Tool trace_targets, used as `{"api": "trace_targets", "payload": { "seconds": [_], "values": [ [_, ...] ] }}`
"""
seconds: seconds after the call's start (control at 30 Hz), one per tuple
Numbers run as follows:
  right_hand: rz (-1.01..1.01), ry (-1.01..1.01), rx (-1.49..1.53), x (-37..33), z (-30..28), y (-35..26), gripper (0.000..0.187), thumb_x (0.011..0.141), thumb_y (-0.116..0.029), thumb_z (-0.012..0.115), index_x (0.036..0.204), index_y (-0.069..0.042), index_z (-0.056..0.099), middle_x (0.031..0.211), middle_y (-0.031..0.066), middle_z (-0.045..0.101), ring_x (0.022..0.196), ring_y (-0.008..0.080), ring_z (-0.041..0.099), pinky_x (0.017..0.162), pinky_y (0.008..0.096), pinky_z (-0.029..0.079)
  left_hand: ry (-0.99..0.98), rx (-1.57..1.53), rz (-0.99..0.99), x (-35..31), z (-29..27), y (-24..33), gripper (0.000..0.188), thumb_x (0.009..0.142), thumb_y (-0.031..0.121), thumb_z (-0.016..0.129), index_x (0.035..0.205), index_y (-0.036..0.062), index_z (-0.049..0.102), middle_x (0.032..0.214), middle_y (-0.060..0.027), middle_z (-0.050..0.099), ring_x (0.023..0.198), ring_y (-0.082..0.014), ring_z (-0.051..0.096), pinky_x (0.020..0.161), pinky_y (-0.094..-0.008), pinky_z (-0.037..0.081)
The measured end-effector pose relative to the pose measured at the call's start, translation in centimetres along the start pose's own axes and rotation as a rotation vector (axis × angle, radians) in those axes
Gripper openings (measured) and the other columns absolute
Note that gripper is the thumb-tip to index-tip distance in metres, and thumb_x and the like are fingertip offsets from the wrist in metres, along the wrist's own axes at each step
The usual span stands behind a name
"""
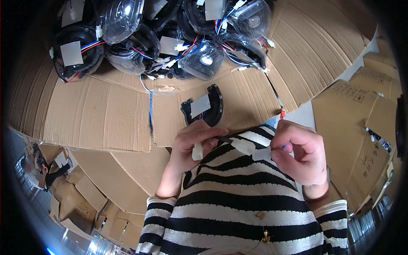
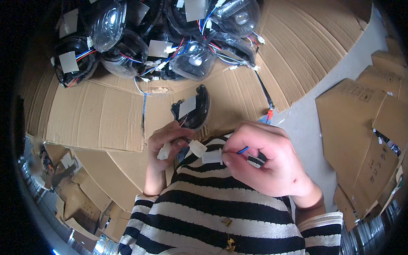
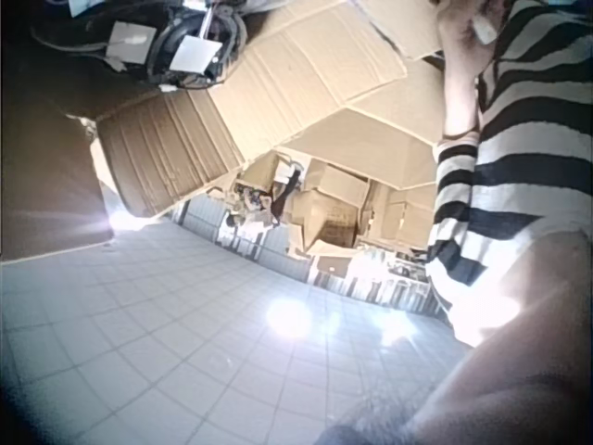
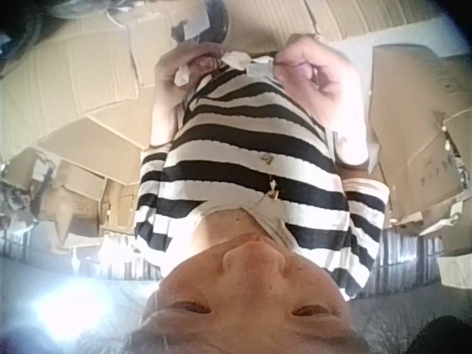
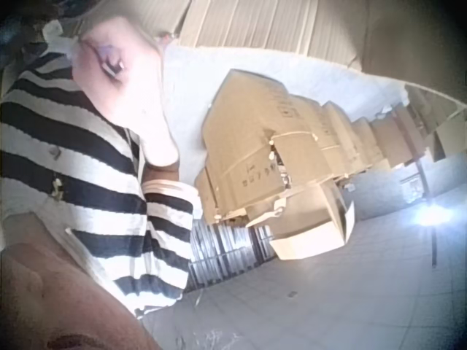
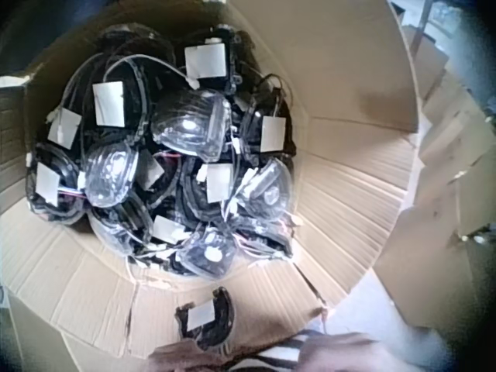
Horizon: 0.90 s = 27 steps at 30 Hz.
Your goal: The person packs electronic components by hand, transferring them from a large cardboard box into individual smaller cardboard boxes.
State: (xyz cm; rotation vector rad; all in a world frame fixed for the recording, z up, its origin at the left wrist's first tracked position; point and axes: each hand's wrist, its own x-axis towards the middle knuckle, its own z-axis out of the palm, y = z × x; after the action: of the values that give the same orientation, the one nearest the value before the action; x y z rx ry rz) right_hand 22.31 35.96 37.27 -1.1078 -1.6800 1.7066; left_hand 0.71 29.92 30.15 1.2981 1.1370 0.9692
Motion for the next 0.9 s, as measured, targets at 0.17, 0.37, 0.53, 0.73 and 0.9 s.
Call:
{"api": "trace_targets", "payload": {
  "seconds": [0.17,0.37,0.53,0.73,0.9],
  "values": [
    [0.075,0.04,-0.039,0.0,0.3,0.1,0.01,0.065,0.005,0.057,0.068,-0.003,0.053,0.06,0.0019,0.049,0.048,0.0114,0.041,0.043,0.0234,0.03,0.044,0.079,0.013,-0.2,0.0,-0.1,0.029,0.062,-0.006,0.058,0.09,0.0008,0.061,0.07,-0.0051,0.057,0.058,-0.0153,0.047,0.055,-0.0251,0.037],
    [0.073,0.054,-0.289,-0.1,0.5,0.4,0.009,0.066,0.004,0.056,0.067,-0.002,0.05,0.058,0.0036,0.048,0.049,0.0111,0.045,0.044,0.0234,0.033,0.075,0.214,0.107,-0.4,0.0,0.1,0.032,0.057,-0.009,0.058,0.087,0.0013,0.062,0.069,-0.005,0.055,0.058,-0.0158,0.047,0.055,-0.0264,0.036],
    [0.086,0.069,-0.174,0.6,0.9,0.8,0.009,0.065,0.005,0.055,0.066,-0.002,0.049,0.057,0.0025,0.048,0.049,0.0093,0.042,0.043,0.0223,0.031,0.071,0.304,0.022,-0.2,-0.9,1.7,0.032,0.055,-0.01,0.058,0.086,0.0001,0.062,0.069,-0.0058,0.054,0.057,-0.0168,0.046,0.053,-0.027,0.036],
    [0.113,0.164,-0.009,-0.7,-1.2,0.6,0.012,0.063,0.008,0.049,0.066,-0.003,0.051,0.061,-0.0008,0.049,0.051,0.0056,0.035,0.046,0.0196,0.025,0.964,0.467,0.001,-9.3,-6.5,4.6,0.019,0.071,0.014,0.054,0.073,-0.0043,0.059,0.075,-0.0088,0.054,0.064,-0.0152,0.048,0.058,-0.0229,0.04],
    [0.026,0.084,-0.042,-0.9,-0.9,1.2,0.013,0.061,0.009,0.052,0.066,-0.003,0.052,0.06,0.0,0.048,0.051,0.0081,0.037,0.046,0.0209,0.026,1.56,0.676,0.505,-17.9,-14.8,13.2,0.023,0.084,0.014,0.043,0.095,-0.0049,0.049,0.067,-0.005,0.044,0.054,-0.0093,0.034,0.056,-0.0203,0.033]
  ]
}}
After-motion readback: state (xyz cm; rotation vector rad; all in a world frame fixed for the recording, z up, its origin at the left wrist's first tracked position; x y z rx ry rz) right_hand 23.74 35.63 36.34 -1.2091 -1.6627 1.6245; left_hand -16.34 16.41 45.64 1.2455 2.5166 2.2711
